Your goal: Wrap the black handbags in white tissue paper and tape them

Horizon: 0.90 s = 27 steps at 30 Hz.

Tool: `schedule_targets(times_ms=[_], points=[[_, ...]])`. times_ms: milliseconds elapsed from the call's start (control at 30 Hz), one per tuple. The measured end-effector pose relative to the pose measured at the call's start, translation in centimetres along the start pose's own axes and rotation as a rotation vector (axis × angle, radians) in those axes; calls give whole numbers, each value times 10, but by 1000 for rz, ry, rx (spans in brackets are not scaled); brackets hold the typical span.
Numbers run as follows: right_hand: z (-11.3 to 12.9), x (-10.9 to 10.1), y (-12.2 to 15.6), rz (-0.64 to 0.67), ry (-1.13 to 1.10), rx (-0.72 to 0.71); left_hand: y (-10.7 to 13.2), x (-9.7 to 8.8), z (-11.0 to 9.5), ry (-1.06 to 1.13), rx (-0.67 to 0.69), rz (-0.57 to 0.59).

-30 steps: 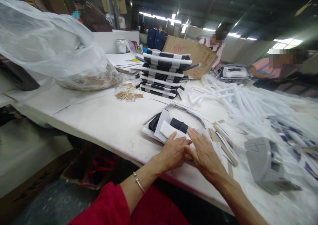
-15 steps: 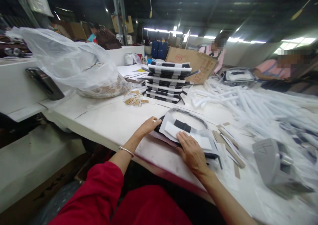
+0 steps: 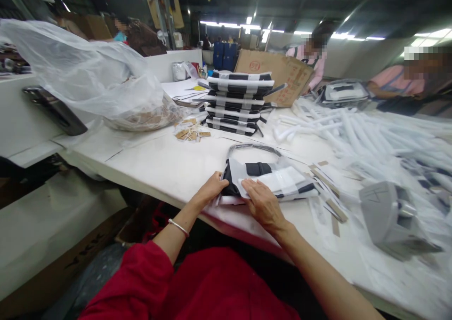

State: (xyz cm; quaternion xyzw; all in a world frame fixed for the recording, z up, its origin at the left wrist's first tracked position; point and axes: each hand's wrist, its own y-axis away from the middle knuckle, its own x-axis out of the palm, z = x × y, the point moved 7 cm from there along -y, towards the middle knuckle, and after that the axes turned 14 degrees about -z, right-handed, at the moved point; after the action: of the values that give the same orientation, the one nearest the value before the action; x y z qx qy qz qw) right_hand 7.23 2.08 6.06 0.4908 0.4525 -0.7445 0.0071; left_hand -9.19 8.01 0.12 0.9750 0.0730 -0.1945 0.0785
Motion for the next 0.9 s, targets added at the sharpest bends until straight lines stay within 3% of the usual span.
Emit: schedule_targets(times_ms=[67, 167, 267, 333, 600, 800, 900], points=[[-1, 4, 4, -7, 5, 33, 8, -13, -6, -41, 61, -59], [-5, 6, 7, -10, -1, 65, 37, -29, -34, -144, 429, -147], [-8, 5, 6, -34, -8, 95, 77, -20, -57, -299, 840, -70], [-9, 3, 5, -54, -9, 109, 88, -10, -61, -390, 947, -51], [-2, 3, 12, -118, -37, 97, 68, 13, -49, -514, 980, -140], [8, 0, 19, -75, -32, 28, 68, 16, -35, -544, 987, -229], [4, -3, 24, -45, 14, 81, 66, 17, -32, -542, 965, -256]])
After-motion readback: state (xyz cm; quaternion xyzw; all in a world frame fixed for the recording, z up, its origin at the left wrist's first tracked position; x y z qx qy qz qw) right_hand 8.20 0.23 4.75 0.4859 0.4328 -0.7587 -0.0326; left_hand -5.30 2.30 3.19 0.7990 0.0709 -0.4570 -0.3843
